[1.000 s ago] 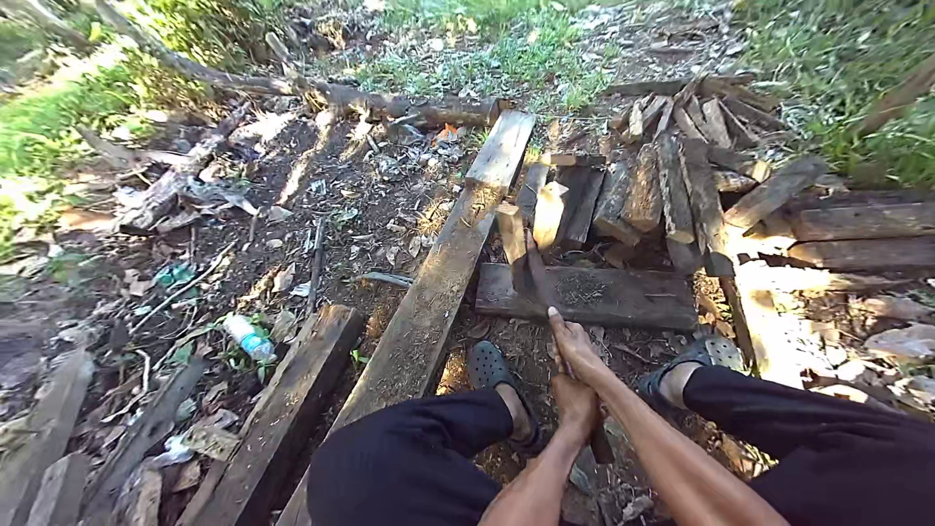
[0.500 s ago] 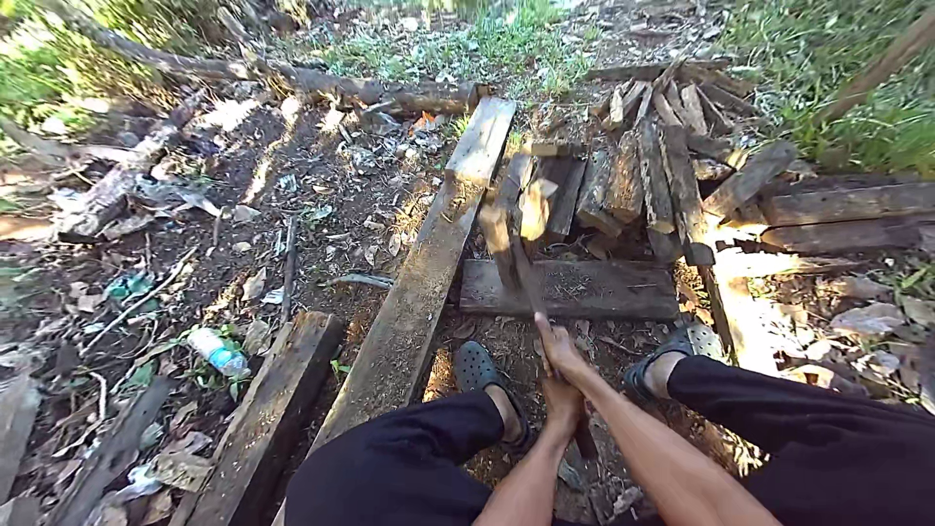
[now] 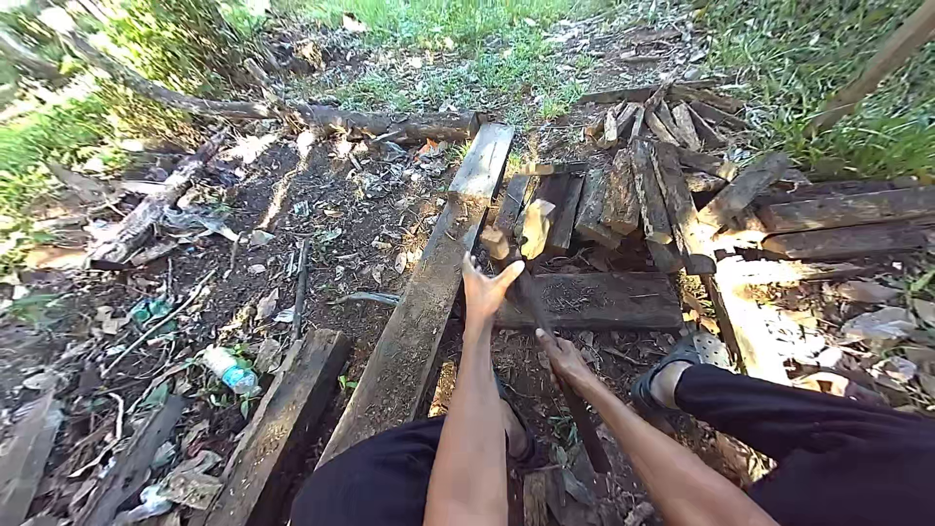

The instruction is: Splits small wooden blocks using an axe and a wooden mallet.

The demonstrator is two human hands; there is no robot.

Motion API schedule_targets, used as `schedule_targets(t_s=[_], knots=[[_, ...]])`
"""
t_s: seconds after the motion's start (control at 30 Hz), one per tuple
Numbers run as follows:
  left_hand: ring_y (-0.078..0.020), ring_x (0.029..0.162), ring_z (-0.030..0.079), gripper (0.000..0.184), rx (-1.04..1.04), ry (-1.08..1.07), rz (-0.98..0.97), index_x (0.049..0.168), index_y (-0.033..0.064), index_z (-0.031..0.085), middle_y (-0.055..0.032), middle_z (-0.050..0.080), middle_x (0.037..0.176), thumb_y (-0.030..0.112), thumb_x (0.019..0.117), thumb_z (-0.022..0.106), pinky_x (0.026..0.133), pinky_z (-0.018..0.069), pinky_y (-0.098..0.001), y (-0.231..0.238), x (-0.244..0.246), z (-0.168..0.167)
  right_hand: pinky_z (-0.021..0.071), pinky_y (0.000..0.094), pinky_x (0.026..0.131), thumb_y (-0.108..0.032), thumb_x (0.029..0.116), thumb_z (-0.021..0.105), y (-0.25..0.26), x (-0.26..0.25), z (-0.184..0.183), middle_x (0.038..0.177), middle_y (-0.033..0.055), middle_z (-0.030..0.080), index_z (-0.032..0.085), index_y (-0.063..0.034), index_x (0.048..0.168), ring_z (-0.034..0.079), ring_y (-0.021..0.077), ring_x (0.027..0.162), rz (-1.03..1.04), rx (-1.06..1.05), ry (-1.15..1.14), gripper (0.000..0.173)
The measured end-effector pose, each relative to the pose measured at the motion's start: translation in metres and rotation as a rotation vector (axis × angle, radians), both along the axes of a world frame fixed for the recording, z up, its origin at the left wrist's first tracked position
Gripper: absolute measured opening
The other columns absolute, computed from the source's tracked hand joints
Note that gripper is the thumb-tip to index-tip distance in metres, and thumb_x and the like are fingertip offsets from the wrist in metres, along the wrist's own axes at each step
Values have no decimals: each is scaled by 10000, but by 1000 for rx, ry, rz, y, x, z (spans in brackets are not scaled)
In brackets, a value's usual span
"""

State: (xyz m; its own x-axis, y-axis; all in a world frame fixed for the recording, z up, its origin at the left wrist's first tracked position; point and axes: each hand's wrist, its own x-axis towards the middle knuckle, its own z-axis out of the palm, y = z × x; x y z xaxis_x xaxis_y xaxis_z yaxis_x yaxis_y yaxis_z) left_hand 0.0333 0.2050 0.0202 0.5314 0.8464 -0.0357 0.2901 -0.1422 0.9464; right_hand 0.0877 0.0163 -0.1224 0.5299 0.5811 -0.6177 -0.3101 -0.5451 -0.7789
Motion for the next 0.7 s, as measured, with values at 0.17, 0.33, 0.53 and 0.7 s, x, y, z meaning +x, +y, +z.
schedule_targets(t_s=[0.17,0.33,0.53,0.7], knots=[[-369,1078,654,996,199,-62,47,1516,205,398,-179,638,1294,326,701,958,834,573,-571,13,38,-9,559,405,497,-604,830,766,1,-12,-1,750,110,630,559,-39,1154,604,213,494,16,4,-143,683],[-284,902,705,614,309,-33,84,1277,183,641,-104,727,1031,426,773,894,759,587,-553,27,49,-18,524,382,440,-358,872,786,4,-4,3,648,93,590,618,-38,1024,552,196,431,-41,-75,-2,392],[-224,726,655,488,270,-126,133,981,174,664,-53,685,828,297,637,988,611,548,-461,53,14,-27,463,349,373,-136,829,762,8,-12,1,554,62,515,581,-49,958,483,169,372,-41,39,140,240],[-214,728,677,497,270,-158,164,951,161,667,-56,704,841,277,605,1006,618,569,-447,61,2,-33,451,331,365,-120,825,743,3,-8,-4,534,43,494,561,-69,965,479,154,372,4,90,209,235]])
